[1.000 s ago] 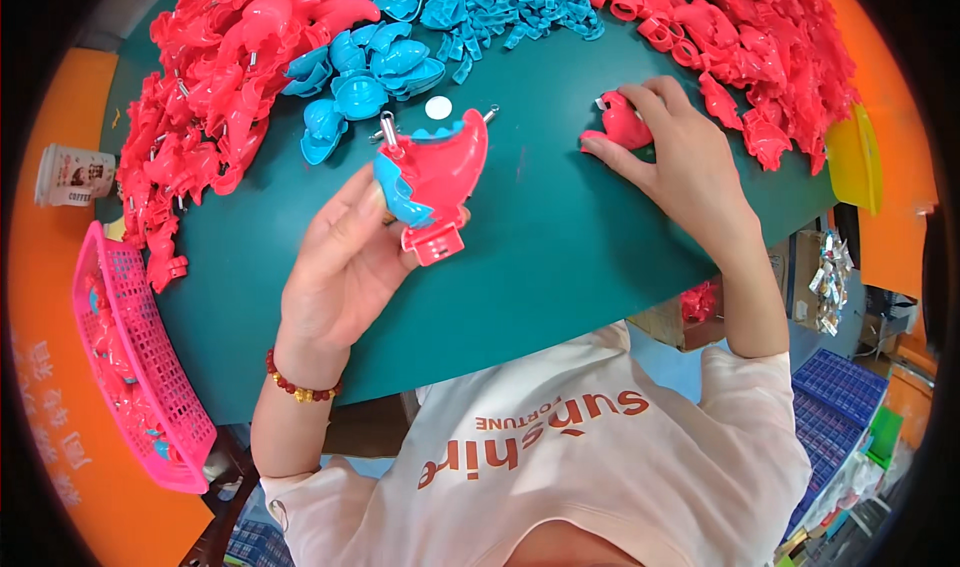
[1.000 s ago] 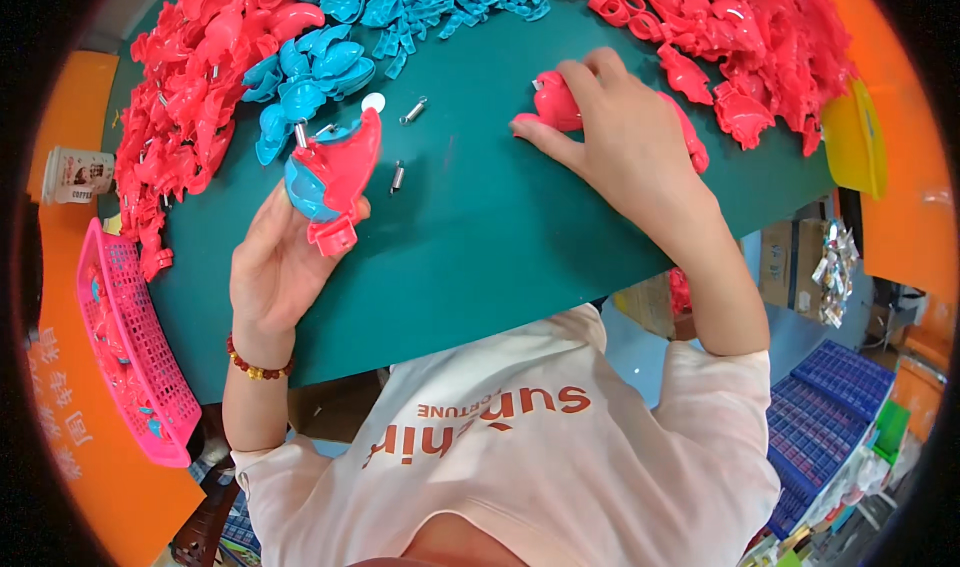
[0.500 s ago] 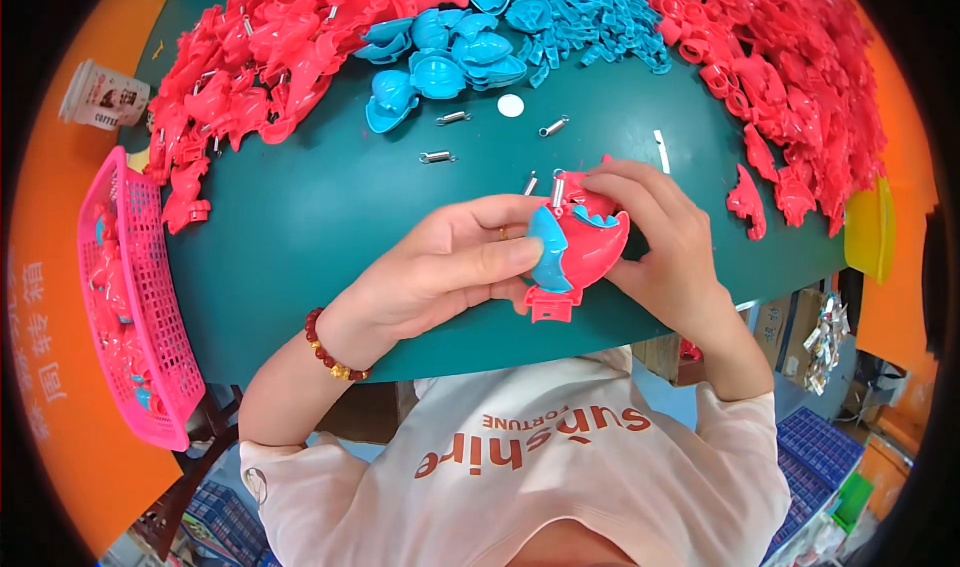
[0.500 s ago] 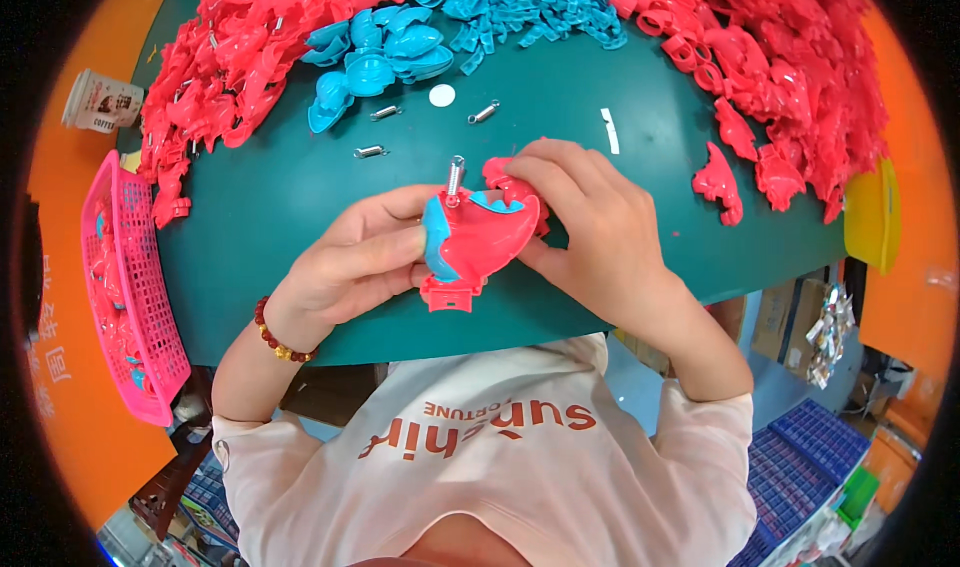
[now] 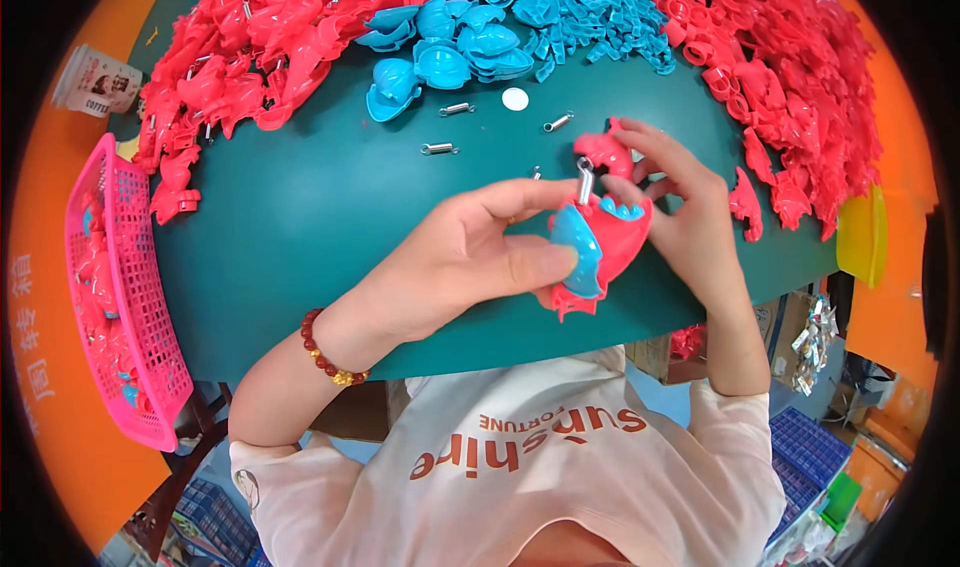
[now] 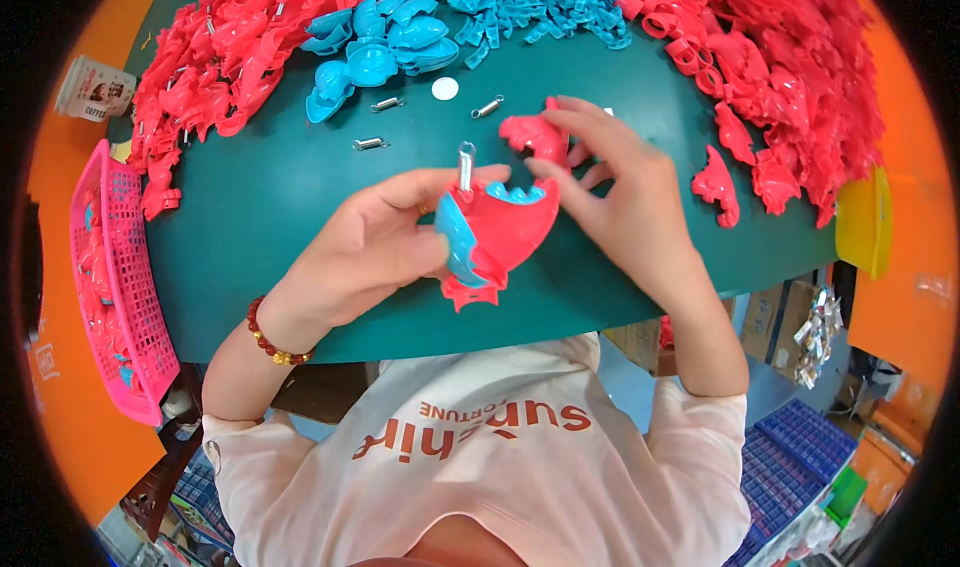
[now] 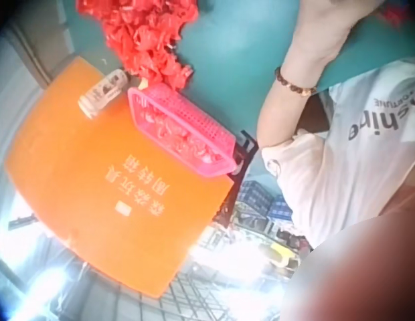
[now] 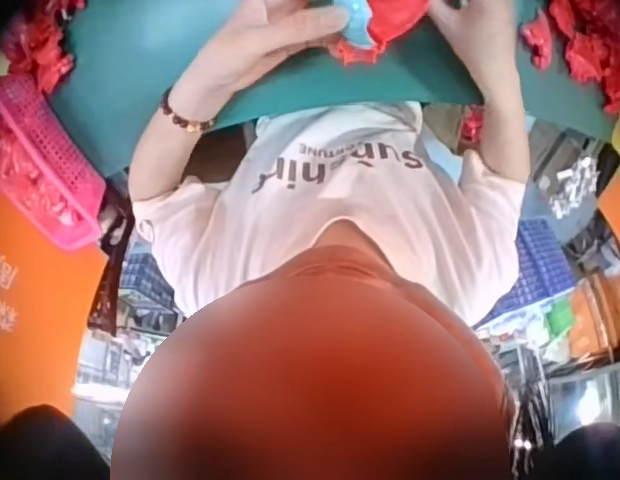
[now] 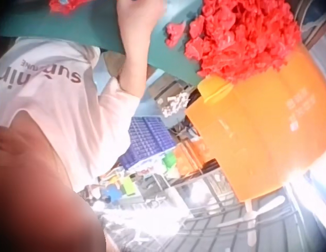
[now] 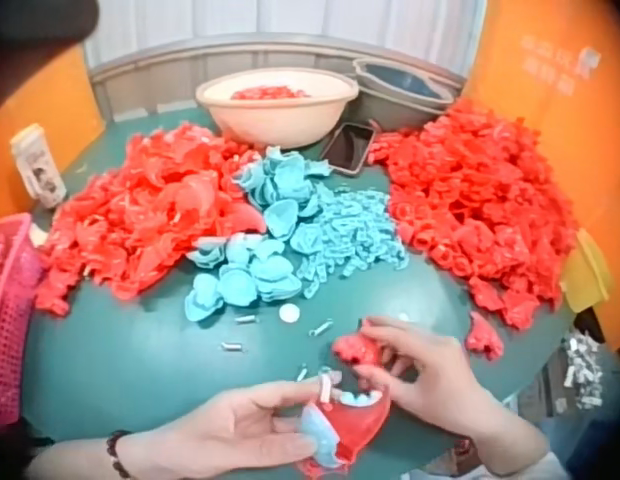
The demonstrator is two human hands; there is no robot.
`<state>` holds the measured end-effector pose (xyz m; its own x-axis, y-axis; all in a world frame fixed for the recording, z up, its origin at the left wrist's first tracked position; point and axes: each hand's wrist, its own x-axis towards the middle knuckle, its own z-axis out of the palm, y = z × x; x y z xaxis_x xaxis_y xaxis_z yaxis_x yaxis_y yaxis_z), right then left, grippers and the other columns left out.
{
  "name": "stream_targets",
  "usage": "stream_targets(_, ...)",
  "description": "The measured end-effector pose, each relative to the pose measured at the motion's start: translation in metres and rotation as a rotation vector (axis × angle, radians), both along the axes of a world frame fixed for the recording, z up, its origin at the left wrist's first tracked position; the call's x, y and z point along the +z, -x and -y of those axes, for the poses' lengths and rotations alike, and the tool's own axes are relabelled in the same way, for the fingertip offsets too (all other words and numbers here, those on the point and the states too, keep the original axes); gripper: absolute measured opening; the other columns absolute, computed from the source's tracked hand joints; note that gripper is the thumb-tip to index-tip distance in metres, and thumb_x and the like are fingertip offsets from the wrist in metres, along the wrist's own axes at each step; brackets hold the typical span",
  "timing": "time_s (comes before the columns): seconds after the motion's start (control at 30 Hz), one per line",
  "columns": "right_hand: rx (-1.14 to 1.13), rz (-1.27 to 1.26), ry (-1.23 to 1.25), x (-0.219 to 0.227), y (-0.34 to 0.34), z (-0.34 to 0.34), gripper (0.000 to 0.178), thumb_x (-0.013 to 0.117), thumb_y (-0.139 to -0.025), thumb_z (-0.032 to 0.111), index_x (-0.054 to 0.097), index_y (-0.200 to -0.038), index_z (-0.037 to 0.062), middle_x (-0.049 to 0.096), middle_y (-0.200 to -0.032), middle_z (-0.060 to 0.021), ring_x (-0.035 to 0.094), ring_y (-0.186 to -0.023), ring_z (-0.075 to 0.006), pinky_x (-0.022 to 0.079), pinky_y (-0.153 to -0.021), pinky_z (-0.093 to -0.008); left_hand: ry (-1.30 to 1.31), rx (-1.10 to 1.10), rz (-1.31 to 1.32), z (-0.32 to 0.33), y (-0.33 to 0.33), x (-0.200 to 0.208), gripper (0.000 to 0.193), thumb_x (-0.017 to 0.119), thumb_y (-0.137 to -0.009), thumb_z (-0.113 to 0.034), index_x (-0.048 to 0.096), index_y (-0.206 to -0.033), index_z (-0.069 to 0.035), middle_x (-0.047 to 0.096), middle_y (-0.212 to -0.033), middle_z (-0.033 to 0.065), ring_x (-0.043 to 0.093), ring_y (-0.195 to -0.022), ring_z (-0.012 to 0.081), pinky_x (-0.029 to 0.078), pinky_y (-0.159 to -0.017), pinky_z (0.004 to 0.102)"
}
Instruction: The person assembles small plastic toys by hand from separate plastic toy parts, including toy shells, toy inserts, and metal axles.
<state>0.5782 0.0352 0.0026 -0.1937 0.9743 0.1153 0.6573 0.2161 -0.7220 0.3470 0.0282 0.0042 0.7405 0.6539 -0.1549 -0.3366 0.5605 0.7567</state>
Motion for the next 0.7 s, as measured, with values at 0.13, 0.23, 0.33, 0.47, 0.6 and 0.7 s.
stream_targets(0.13,-0.083,-0.460,0.236,0.006,0.004,0.007,0.033,0.066,-0.079,0.003,0.060,-0.111,0.0038,0.058,-0.118,-0.0127,0.062,-0.085,-0.0131,0.054,-0.061,-0.0234,0.042,0.047,0.025,-0.006,-0.002,0.007,0.051,0.058,-0.089,-0.021,0.038,-0.131,0.002,0.052,-0.122,0.0111,0.055,-0.106,0.0188,0.047,-0.087,0.0331)
stream_targets(0.23,0.162,-0.067,-0.205,0.008,0.014,0.023,0.042,0.069,-0.071,-0.003,0.059,-0.111,0.0018,0.058,-0.118,-0.0128,0.063,-0.092,-0.0181,0.054,-0.064,-0.0258,0.033,0.035,-0.011,-0.009,-0.011,0.010,0.050,0.056,-0.090,-0.023,0.038,-0.131,0.001,0.054,-0.119,0.0112,0.056,-0.104,0.0189,0.047,-0.087,0.0344)
stream_targets(0.33,0.103,-0.130,-0.285,0.010,0.016,0.016,0.050,0.072,-0.066,-0.003,0.057,-0.114,0.0023,0.057,-0.119,-0.0133,0.063,-0.093,-0.0209,0.053,-0.066,-0.0270,0.023,0.073,0.051,-0.006,-0.013,0.011,0.051,0.053,-0.091,-0.025,0.037,-0.131,0.001,0.055,-0.118,0.0126,0.057,-0.103,0.0217,0.047,-0.087,0.0367)
stream_targets(0.47,0.137,0.027,-0.464,0.016,0.021,0.010,0.065,0.077,-0.061,0.003,0.051,-0.121,0.0016,0.056,-0.120,-0.0147,0.061,-0.095,-0.0277,0.052,-0.074,-0.0316,0.037,0.180,0.144,0.010,-0.012,0.011,0.051,0.053,-0.091,-0.025,0.035,-0.133,-0.001,0.053,-0.120,0.0122,0.055,-0.107,0.0222,0.045,-0.090,0.0369)
stream_targets(0.6,0.091,0.076,-0.515,0.008,0.029,0.007,0.070,0.078,-0.060,0.007,0.049,-0.123,-0.0003,0.057,-0.118,-0.0151,0.059,-0.100,-0.0311,0.050,-0.080,-0.0352,-0.005,0.248,0.272,0.011,-0.014,0.004,0.052,0.054,-0.092,-0.021,0.033,-0.135,-0.003,0.049,-0.126,0.0100,0.050,-0.114,0.0201,0.042,-0.097,0.0382)
stream_targets(0.7,0.132,0.015,-0.589,-0.006,0.032,0.000,0.067,0.075,-0.064,0.006,0.048,-0.125,0.0022,0.060,-0.110,-0.0140,0.058,-0.100,-0.0305,0.050,-0.079,-0.0368,0.096,0.220,0.300,0.009,-0.016,0.005,0.048,0.052,-0.093,-0.021,0.035,-0.133,-0.002,0.049,-0.126,0.0095,0.049,-0.116,0.0204,0.041,-0.097,0.0401)
